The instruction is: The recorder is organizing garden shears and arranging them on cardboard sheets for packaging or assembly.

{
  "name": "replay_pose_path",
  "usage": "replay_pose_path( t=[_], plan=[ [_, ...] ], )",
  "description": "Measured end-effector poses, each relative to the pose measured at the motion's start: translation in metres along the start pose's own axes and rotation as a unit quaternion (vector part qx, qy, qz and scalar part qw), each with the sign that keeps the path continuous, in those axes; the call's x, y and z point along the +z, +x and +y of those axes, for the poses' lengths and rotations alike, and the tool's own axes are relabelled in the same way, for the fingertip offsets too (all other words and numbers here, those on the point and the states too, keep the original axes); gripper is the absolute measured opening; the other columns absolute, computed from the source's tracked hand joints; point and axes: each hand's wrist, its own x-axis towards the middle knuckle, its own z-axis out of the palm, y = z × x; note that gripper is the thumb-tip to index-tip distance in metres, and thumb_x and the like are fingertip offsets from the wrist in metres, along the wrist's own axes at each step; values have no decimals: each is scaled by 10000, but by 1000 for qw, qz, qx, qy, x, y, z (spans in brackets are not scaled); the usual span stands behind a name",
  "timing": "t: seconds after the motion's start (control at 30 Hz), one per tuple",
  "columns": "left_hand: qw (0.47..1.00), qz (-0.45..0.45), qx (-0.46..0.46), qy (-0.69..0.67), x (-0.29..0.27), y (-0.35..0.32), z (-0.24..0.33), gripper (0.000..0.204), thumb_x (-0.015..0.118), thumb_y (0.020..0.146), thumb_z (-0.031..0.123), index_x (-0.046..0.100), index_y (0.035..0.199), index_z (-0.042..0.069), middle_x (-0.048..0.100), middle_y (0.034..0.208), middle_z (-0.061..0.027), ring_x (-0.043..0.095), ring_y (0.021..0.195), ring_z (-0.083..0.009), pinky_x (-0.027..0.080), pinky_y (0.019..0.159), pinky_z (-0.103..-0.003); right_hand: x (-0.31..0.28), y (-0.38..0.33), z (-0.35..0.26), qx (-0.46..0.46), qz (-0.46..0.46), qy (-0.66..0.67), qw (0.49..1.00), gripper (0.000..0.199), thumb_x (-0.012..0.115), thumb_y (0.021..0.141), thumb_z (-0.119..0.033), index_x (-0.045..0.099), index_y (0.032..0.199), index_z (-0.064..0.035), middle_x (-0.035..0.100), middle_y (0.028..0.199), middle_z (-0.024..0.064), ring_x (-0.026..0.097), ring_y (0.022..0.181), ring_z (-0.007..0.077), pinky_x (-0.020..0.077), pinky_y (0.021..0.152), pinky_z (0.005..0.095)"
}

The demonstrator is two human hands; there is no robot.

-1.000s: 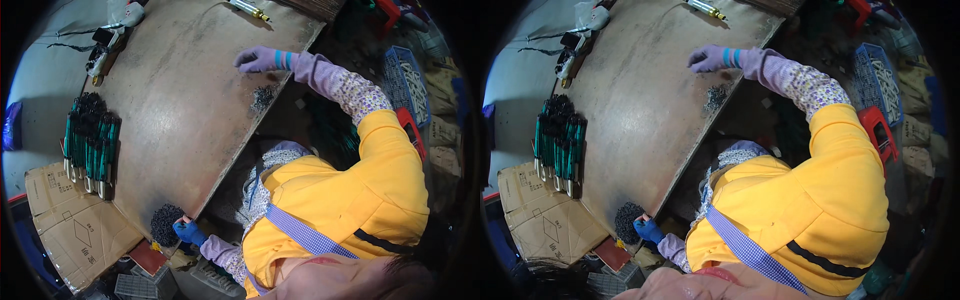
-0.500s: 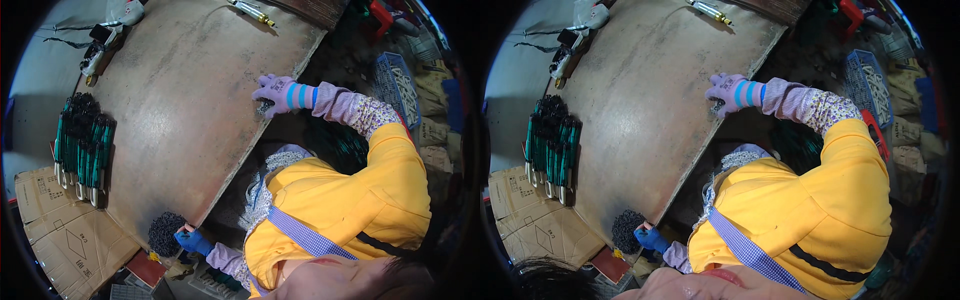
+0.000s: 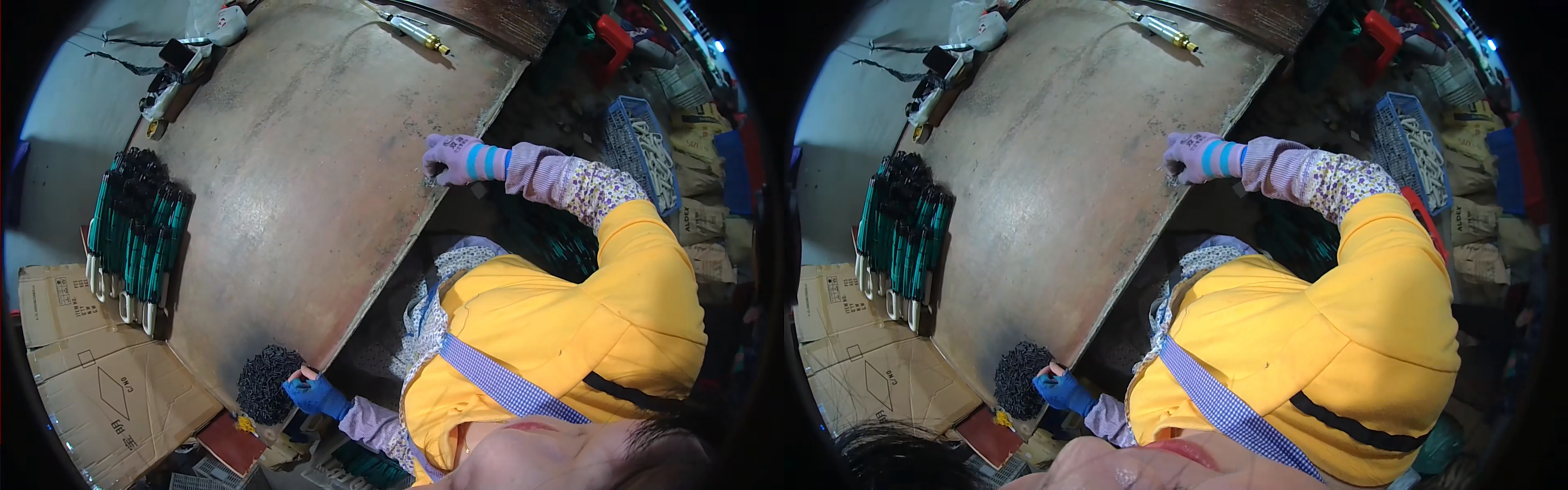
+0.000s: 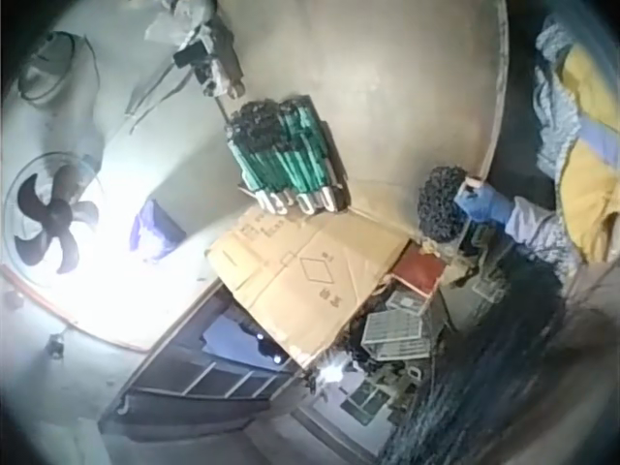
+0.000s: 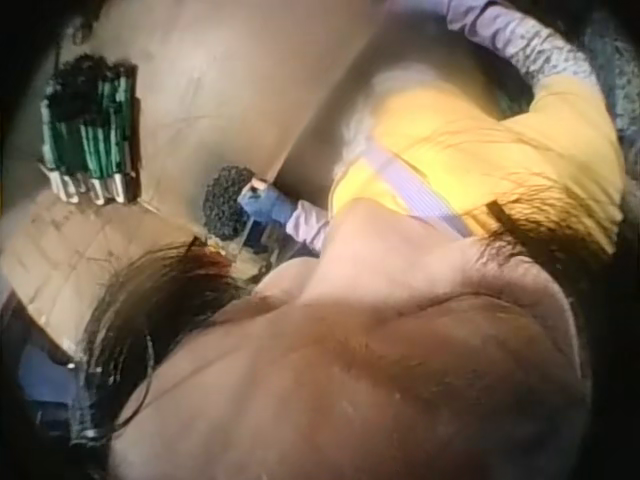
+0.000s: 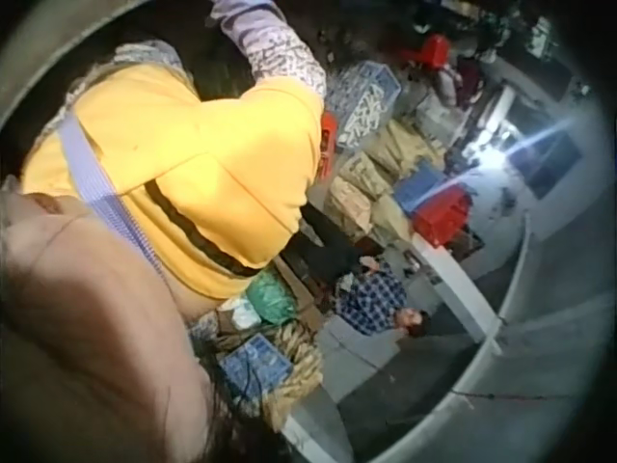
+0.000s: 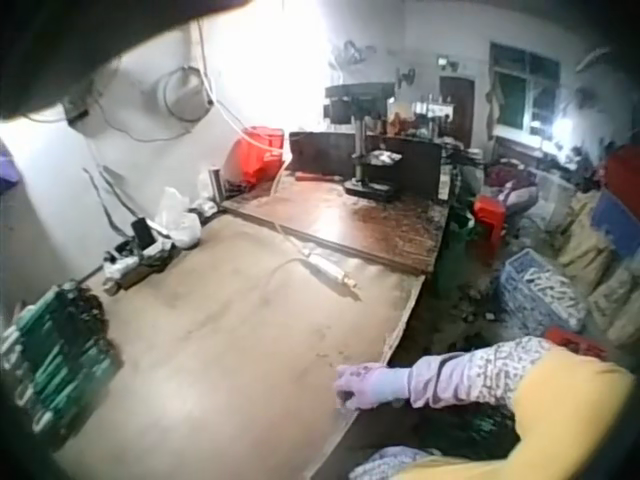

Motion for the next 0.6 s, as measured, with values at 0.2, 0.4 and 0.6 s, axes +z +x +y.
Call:
replay_pose_path(
  t=[0.2, 0.4, 0.6],
  plan=[
    [1000, -3, -15, -5, -4, 2, 4, 167, 666, 838, 223, 599, 766, 88, 615, 786, -45, 540, 676, -229, 469, 681, -341, 5, 7, 9, -12, 31, 16, 999, 98, 682, 652, -91, 678, 729, -151, 641, 900, 28, 623, 827, 291, 515, 766, 381],
    [1000, -5, 1, -7, 1, -3, 7, 159, 665, 843, 223, 603, 790, 86, 614, 786, -46, 539, 683, -226, 470, 692, -339, -9, 9, 44, 34, 73, -24, 996, 88, 659, 623, -63, 670, 685, -125, 666, 827, 33, 627, 786, 297, 521, 742, 376],
    [1000, 7, 10, -8, 3, -1, -1, 165, 658, 853, 231, 603, 828, 77, 614, 779, -54, 547, 701, -227, 474, 717, -335, -31, -28, 67, 77, 160, 77, 981, 67, 658, 641, -63, 664, 701, -94, 659, 813, 42, 627, 790, 286, 520, 746, 365]
  ],
)
